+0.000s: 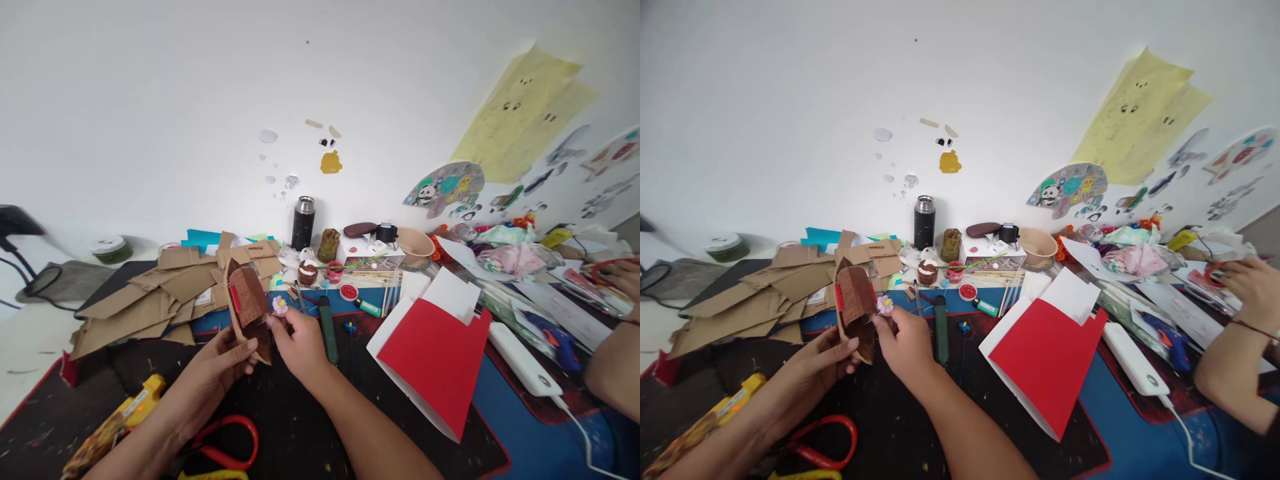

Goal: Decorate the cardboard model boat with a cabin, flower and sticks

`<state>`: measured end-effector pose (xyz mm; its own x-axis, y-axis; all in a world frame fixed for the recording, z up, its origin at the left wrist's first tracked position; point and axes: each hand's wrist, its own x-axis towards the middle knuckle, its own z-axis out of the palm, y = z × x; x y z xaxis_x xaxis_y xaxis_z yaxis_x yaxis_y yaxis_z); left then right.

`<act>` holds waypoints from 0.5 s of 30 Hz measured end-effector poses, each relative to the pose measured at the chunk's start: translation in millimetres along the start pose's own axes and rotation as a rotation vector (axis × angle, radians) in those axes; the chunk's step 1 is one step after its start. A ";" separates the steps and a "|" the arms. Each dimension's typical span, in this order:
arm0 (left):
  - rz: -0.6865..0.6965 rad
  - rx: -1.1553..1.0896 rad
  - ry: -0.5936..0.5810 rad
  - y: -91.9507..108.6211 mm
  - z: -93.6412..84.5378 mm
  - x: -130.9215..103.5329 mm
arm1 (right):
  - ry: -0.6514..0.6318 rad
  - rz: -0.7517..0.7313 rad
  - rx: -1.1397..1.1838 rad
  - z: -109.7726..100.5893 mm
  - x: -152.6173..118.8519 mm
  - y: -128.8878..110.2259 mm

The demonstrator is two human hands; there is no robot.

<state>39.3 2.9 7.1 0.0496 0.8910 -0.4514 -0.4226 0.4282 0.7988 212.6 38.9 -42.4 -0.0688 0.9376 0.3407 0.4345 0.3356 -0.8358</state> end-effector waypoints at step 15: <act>0.033 0.000 -0.012 -2.2 -3.0 -0.1 | -0.021 0.007 0.000 -2.3 -0.1 -3.8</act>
<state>37.6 1.4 4.2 0.0463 0.9063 -0.4201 -0.4245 0.3985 0.8130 213.0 37.4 -38.3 -0.0846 0.9417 0.3258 0.4349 0.3291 -0.8382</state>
